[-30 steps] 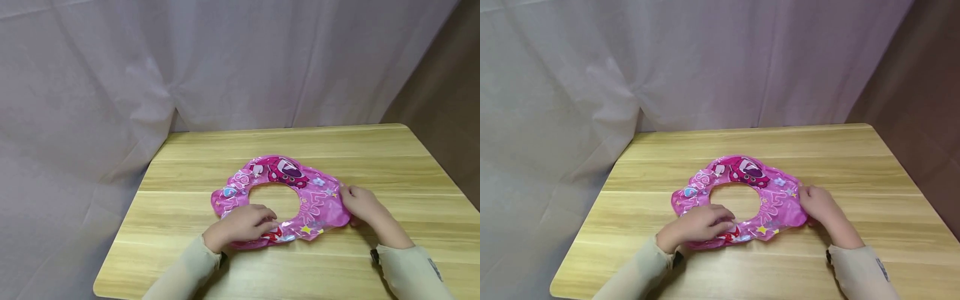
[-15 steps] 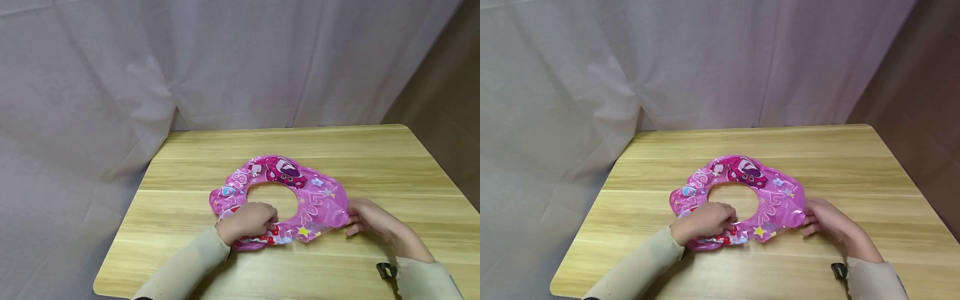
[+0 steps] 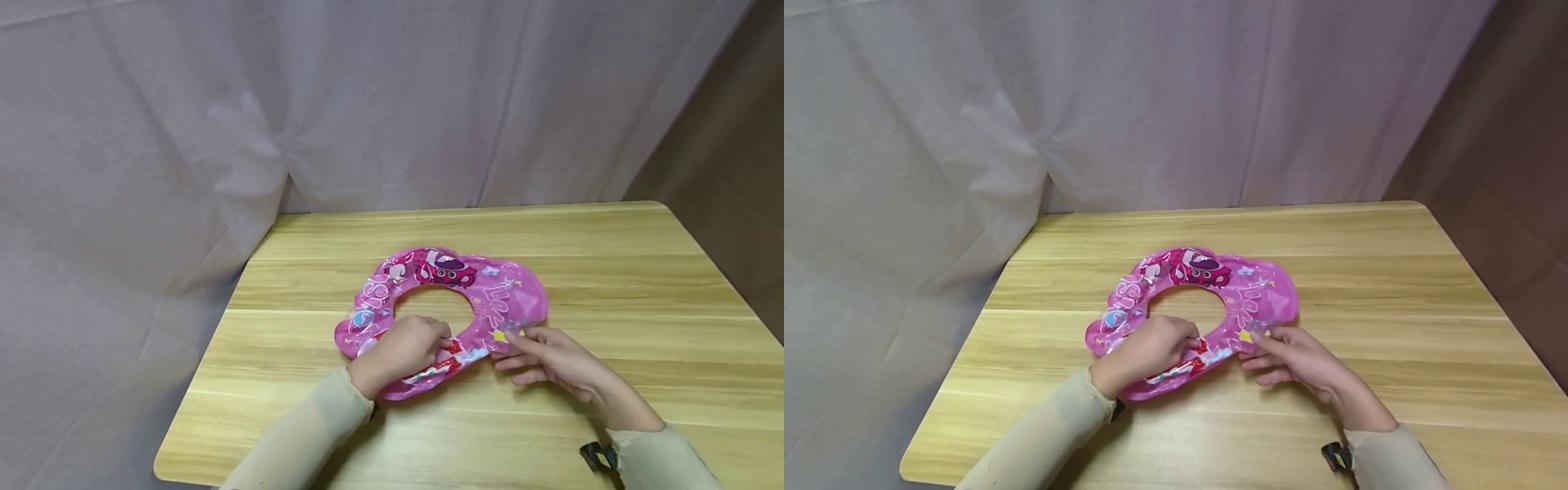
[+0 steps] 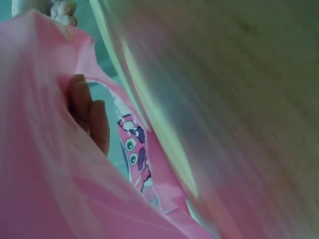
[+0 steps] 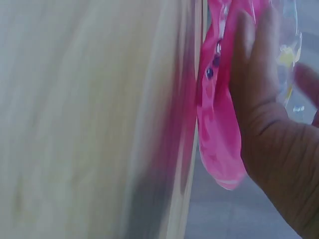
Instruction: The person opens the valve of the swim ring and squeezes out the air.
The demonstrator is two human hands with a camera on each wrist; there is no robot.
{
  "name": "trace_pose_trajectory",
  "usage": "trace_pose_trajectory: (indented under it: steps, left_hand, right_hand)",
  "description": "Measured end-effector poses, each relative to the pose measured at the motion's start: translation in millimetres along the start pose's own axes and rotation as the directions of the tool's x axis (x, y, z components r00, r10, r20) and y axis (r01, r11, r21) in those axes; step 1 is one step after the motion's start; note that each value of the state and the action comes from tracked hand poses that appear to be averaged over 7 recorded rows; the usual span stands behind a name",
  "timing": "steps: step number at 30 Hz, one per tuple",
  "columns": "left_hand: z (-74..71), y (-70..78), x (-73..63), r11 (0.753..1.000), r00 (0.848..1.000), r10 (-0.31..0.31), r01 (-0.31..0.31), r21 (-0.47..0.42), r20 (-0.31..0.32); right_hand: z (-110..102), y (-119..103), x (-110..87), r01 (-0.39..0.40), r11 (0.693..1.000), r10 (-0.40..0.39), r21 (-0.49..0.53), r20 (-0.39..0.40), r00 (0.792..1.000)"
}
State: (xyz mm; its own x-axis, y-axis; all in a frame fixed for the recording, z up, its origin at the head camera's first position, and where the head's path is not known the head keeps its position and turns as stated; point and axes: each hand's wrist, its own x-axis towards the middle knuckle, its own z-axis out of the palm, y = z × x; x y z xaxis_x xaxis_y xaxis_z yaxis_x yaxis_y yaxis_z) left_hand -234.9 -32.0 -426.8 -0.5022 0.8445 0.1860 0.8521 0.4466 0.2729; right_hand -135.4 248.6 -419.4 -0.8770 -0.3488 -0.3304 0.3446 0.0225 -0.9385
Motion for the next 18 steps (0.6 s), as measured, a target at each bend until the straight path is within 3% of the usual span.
trace_pose_trajectory:
  steps: [3, 6, 14, 18]
  left_hand:
    - [0.8, -0.3, 1.8, 1.000, 1.000, -0.017, 0.016, -0.021, -0.027]
    - [-1.0, -1.0, 3.5, 0.998, 0.997, -0.053, 0.051, -0.040, -0.056]
    - [-3.7, -0.2, 2.6, 0.988, 0.984, -0.146, 0.140, -0.064, -0.105]
    - [-2.8, 1.0, 2.8, 0.983, 0.974, -0.183, 0.180, -0.037, -0.134]
  right_hand:
    - [3.7, -0.8, 1.7, 0.009, 0.999, -0.012, -0.036, -0.101, 0.995]
    - [2.6, -1.7, 1.6, -0.002, 0.999, -0.005, -0.053, -0.148, 0.989]
    - [-5.4, 1.3, 0.6, -0.009, 1.000, 0.009, 0.002, -0.102, 0.995]
    - [-2.2, 2.9, 3.6, -0.065, 0.997, 0.059, -0.047, -0.122, 0.991]
